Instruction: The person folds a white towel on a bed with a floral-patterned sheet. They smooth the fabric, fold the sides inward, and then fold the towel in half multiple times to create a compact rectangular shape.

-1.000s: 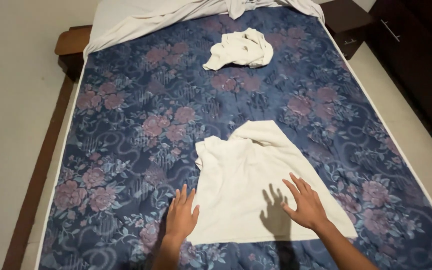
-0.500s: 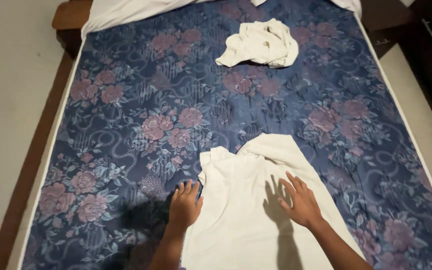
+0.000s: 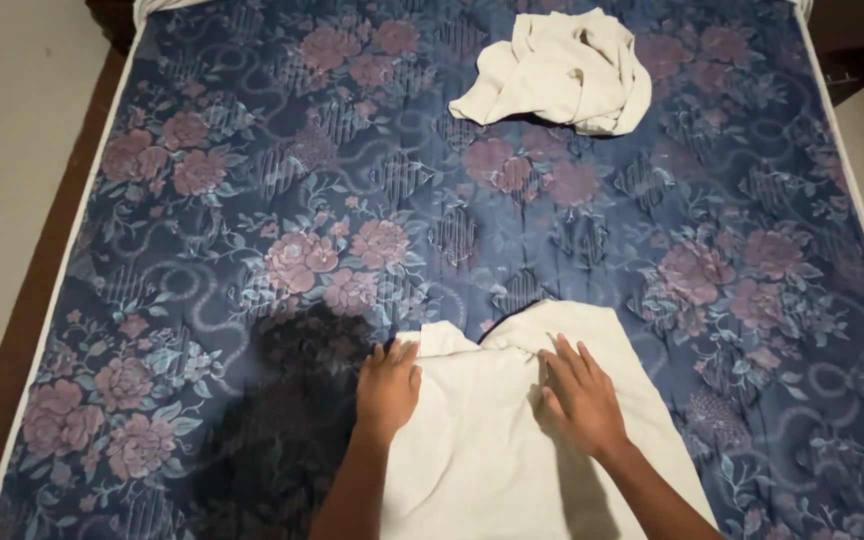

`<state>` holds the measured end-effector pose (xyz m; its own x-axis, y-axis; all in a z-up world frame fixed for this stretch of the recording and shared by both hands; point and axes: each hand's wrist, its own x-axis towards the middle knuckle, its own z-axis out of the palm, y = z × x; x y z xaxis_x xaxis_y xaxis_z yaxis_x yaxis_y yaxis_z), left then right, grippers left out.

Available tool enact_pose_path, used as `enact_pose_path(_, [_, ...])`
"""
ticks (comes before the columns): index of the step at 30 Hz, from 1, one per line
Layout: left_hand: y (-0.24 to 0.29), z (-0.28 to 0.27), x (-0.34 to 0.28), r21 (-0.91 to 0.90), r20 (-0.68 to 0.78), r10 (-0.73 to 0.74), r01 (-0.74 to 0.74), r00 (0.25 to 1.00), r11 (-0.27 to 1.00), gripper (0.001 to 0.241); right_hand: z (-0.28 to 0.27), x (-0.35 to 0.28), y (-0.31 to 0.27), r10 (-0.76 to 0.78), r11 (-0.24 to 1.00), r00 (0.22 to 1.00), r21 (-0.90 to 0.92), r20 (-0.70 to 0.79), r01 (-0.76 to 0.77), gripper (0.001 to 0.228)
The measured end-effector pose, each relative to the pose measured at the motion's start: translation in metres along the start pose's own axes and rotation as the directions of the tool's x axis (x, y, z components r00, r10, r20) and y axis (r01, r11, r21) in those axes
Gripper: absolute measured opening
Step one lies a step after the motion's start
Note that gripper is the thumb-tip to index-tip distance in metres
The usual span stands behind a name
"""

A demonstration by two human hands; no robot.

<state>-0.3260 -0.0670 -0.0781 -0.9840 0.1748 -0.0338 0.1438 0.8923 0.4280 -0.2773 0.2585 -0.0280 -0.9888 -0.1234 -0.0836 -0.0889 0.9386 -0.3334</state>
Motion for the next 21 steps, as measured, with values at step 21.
enact_pose_path(21, [-0.027, 0.024, 0.052, 0.032, -0.107, 0.224, -0.222, 0.969, 0.974, 0.017, 0.046, 0.003, -0.015, 0.063, 0.997, 0.997, 0.034, 0.035, -0.064, 0.083])
